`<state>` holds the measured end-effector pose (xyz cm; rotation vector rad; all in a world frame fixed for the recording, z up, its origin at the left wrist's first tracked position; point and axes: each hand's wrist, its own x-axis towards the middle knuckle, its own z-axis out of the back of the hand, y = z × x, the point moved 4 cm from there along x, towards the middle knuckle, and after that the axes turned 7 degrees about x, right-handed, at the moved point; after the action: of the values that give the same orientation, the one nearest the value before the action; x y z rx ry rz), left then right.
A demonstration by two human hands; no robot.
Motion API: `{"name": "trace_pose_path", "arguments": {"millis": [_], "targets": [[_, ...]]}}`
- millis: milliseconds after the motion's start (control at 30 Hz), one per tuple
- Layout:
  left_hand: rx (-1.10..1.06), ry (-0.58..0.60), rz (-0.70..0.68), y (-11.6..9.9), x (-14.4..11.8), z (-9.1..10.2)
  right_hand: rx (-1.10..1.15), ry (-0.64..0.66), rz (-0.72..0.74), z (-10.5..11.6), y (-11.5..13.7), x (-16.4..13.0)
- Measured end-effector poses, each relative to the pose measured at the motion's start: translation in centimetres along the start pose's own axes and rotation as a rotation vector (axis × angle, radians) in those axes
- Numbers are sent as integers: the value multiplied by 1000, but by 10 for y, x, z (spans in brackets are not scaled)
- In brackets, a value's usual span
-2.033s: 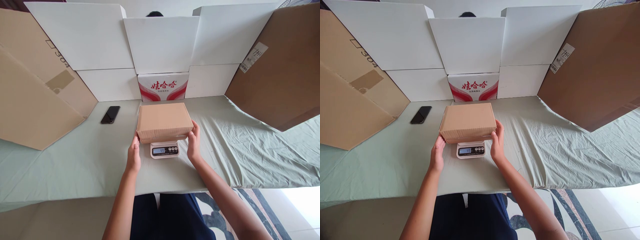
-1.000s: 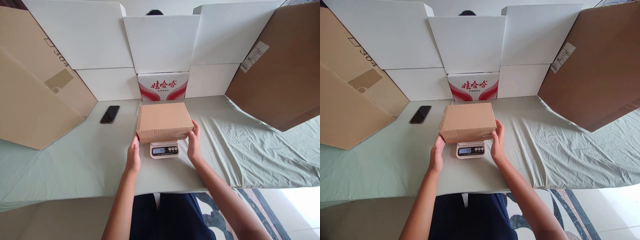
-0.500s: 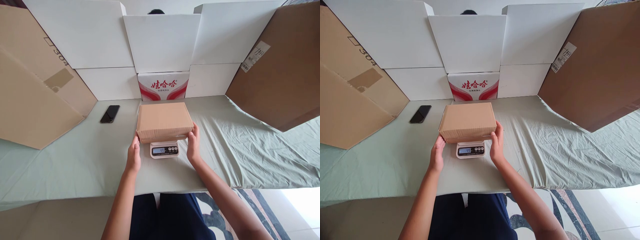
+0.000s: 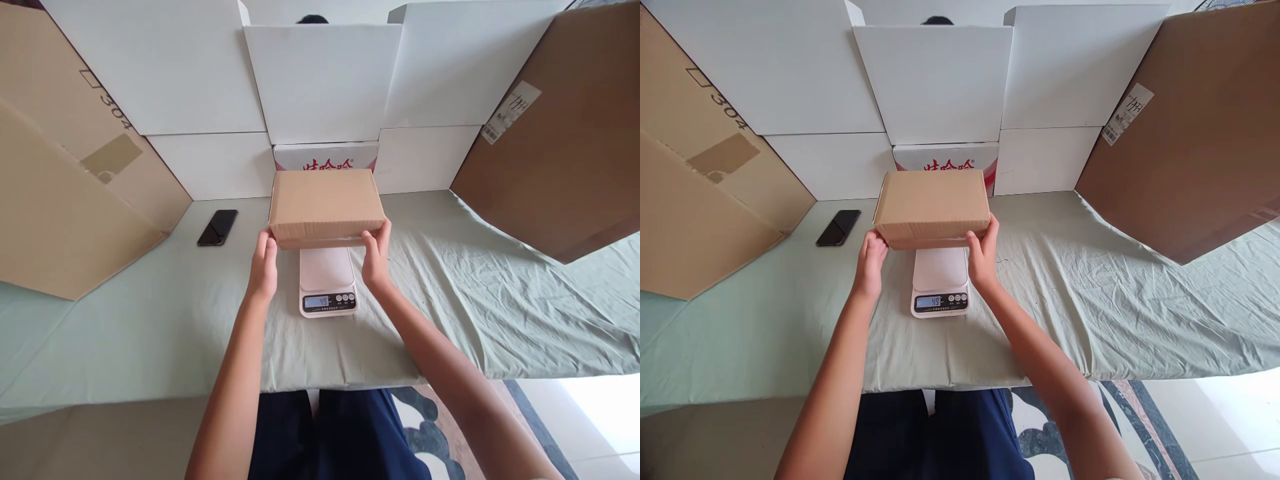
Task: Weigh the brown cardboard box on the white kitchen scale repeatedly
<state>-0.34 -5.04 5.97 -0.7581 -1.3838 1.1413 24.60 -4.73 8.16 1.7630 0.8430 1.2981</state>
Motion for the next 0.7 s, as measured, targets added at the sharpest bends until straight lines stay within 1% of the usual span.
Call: {"name": "trace_pose_path", "arguments": {"millis": [67,133,233,300,467,600,700], "targets": [[18,-6,3,12,25,-3,26,21,26,-7,-16,18],[29,-21,19,28,41,-8,41,35,22,-10,-37,31],[33,-19,53,50,51,-16,18,53,-35,-9,-68,39],[9,-7,62,62,51,-20,1,74,-64,-6,-80,40],[-87,10,99,79,49,-25,15,94,-112,-2,-92,43],[-104,19,148,87,50,-27,36,83,-138,-1,-97,46],[-105,21,153,90,51,-26,42,87,-141,-1,-98,47]]}}
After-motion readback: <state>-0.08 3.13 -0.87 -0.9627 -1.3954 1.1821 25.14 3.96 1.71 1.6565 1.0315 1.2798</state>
